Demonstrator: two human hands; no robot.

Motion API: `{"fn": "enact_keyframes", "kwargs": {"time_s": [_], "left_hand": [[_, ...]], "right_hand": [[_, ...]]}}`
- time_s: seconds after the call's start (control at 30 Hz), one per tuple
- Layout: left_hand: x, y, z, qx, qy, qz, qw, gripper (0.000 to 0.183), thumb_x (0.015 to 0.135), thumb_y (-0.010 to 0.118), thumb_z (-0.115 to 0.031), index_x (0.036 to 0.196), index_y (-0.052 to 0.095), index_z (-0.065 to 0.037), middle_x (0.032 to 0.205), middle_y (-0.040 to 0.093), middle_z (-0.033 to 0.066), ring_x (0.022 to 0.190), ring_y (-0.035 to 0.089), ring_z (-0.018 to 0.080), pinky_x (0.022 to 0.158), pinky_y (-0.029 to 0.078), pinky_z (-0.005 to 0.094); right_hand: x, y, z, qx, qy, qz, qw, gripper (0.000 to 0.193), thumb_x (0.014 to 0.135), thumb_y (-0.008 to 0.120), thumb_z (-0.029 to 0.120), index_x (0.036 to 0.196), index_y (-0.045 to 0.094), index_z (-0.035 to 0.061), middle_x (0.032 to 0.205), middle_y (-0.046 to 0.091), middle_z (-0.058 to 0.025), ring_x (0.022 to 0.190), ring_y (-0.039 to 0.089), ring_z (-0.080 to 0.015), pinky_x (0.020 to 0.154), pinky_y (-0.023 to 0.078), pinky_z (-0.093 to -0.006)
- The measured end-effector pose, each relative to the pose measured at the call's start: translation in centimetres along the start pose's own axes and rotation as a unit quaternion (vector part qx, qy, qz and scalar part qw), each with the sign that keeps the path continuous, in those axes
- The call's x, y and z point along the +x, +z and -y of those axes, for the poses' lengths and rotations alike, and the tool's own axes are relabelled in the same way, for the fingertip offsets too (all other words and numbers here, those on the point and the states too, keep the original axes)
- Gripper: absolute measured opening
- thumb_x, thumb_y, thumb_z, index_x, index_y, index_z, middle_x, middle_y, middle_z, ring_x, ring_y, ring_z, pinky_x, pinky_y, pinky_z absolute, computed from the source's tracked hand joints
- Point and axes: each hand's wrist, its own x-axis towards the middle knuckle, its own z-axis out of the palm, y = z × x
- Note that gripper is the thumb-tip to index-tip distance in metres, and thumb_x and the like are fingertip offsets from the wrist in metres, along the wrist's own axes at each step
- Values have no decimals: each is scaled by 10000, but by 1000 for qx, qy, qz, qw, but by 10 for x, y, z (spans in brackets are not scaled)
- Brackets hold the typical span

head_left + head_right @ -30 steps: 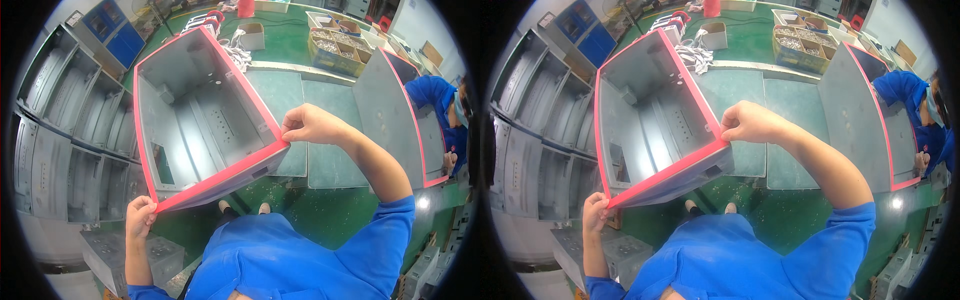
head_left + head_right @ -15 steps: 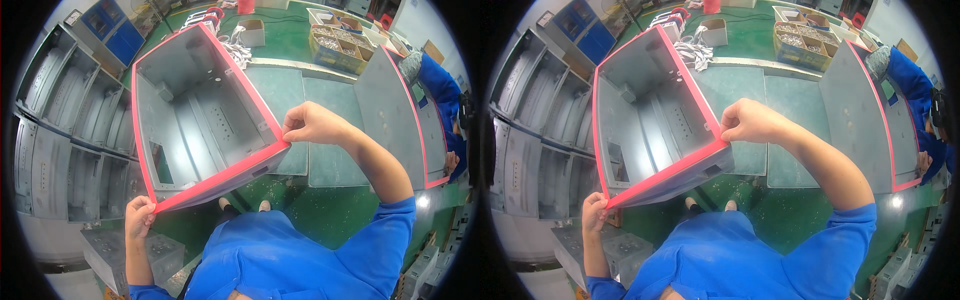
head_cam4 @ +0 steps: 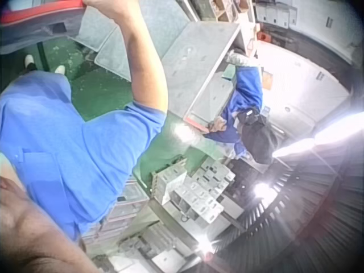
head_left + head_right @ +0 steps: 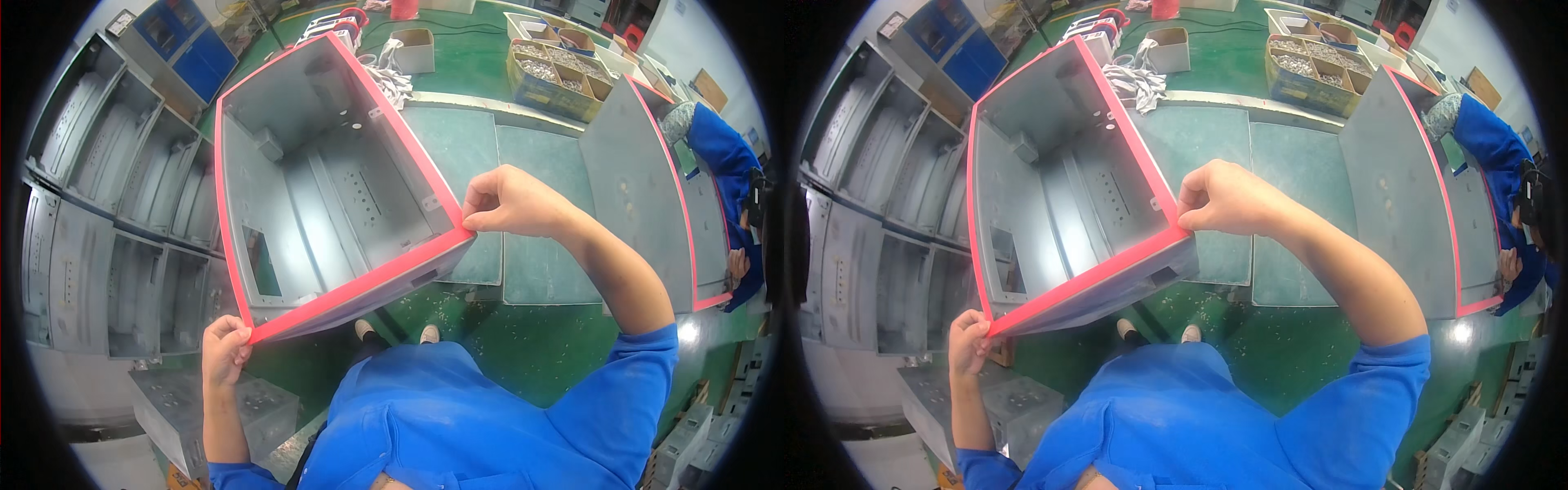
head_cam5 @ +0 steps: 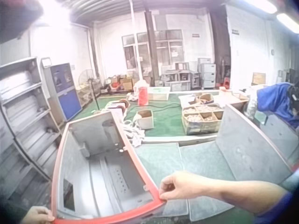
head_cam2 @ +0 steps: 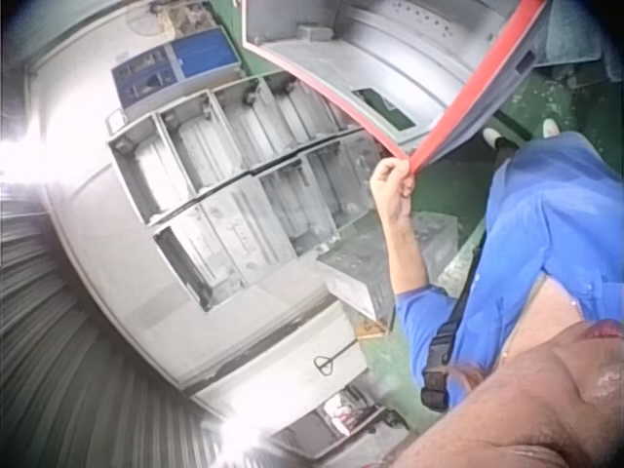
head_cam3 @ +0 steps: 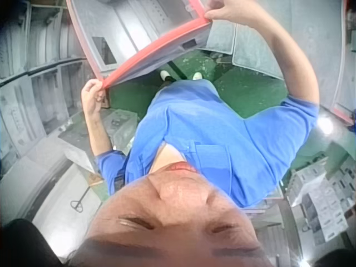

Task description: The recorder applies red adhesive tape and trims edges on a metal fabrication box.

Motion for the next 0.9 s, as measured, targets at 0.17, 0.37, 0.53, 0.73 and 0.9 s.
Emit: {"fn": "enact_keyframes", "kwargs": {"time_s": [0.17,0.37,0.53,0.73,0.9], "left_hand": [[0,0,1,3,2,-8,1000,88,731,607,-28,700,525,-15,569,515,33,417,417,54,345,266,162],[0,-2,6,1,18,2,1000,94,733,609,-26,700,523,-8,565,516,36,415,422,58,345,273,165],[0,0,4,8,15,-9,1000,99,729,619,-26,704,525,-6,568,523,42,415,433,60,343,270,164],[-1,-2,4,6,15,-9,1000,101,727,622,-24,706,526,-5,574,529,46,415,434,60,345,269,163],[0,-2,4,15,21,-1,1000,97,736,616,-30,711,525,-7,577,525,43,420,428,57,349,265,165]], "right_hand": [[-2,4,-2,-9,-14,-12,1000,114,733,635,94,801,607,6,735,625,-59,700,579,-108,658,458,-248],[-15,12,-13,177,50,-62,981,187,777,622,121,919,573,10,803,602,-40,730,561,-104,633,450,-248],[-25,29,-21,273,42,-88,957,206,810,586,171,933,574,7,848,608,-49,780,554,-111,690,445,-261],[-24,38,-20,307,51,-102,945,214,798,603,178,939,554,25,868,579,-37,788,530,-103,669,423,-250],[-25,39,-15,313,68,-116,940,189,796,605,161,918,547,29,850,559,-24,747,507,-85,641,407,-220]]}}
